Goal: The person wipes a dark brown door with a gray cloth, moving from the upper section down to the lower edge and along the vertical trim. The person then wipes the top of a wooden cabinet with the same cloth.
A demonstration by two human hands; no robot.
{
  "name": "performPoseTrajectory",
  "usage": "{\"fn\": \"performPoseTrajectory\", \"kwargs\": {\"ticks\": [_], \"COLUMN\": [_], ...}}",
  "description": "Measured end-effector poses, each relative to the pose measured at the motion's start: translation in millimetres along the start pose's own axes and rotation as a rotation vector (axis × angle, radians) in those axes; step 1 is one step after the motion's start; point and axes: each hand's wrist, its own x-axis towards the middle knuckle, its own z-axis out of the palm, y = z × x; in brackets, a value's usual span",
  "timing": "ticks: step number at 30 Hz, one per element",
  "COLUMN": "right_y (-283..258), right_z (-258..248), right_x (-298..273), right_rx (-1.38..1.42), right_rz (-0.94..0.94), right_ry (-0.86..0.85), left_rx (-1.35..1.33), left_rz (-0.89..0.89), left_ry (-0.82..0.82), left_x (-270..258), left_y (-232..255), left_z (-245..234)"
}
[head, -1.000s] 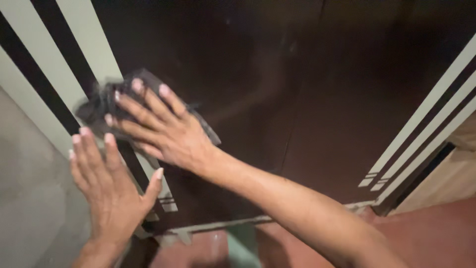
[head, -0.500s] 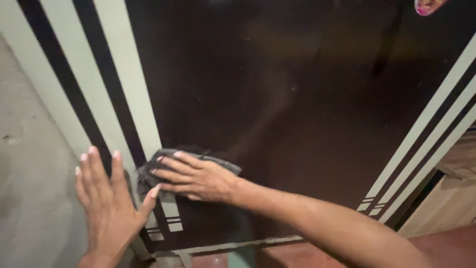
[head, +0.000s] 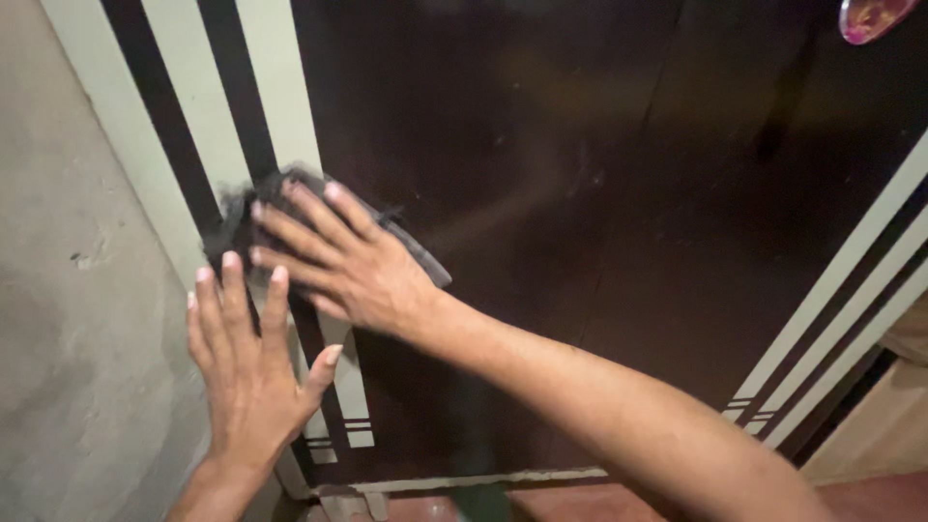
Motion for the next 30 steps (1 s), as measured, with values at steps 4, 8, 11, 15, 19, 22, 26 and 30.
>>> {"fn": "performPoseTrajectory", "kwargs": {"ticks": [4,8,11,15,19,22,26,30], "right_y": [-9,15,42,55,42,26,9,26], "right_z": [10,-2,-20,-37,-36,-27,-15,-19], "right_x": [-45,-83,-77,-28,31,44,4,-48], "right_rx": [-0.135,-0.073,0.01,-0.051,-0.025,0.014,-0.071,-0.005], "right_rz": [-0.313,-0.353,-0.095,0.127,0.182,0.026,-0.174,-0.212], "right_ry": [-0.149,-0.232,-0.076,0.149,0.25,0.147,-0.094,-0.127], "left_rx": [-0.037,-0.021,-0.004,-0.02,-0.026,-0.008,0.0,-0.036], "left_rz": [-0.034,-0.032,-0.032,-0.029,-0.057,-0.082,-0.082,-0.055], "left_ry": [0.001,-0.004,0.0,0.027,0.063,0.063,0.048,0.034], "left_x": [-1,1,4,10,18,20,19,16], "left_y": [3,7,8,8,7,7,5,7], "left_z": [-2,-8,-13,-20,-19,-17,-16,-17]}}
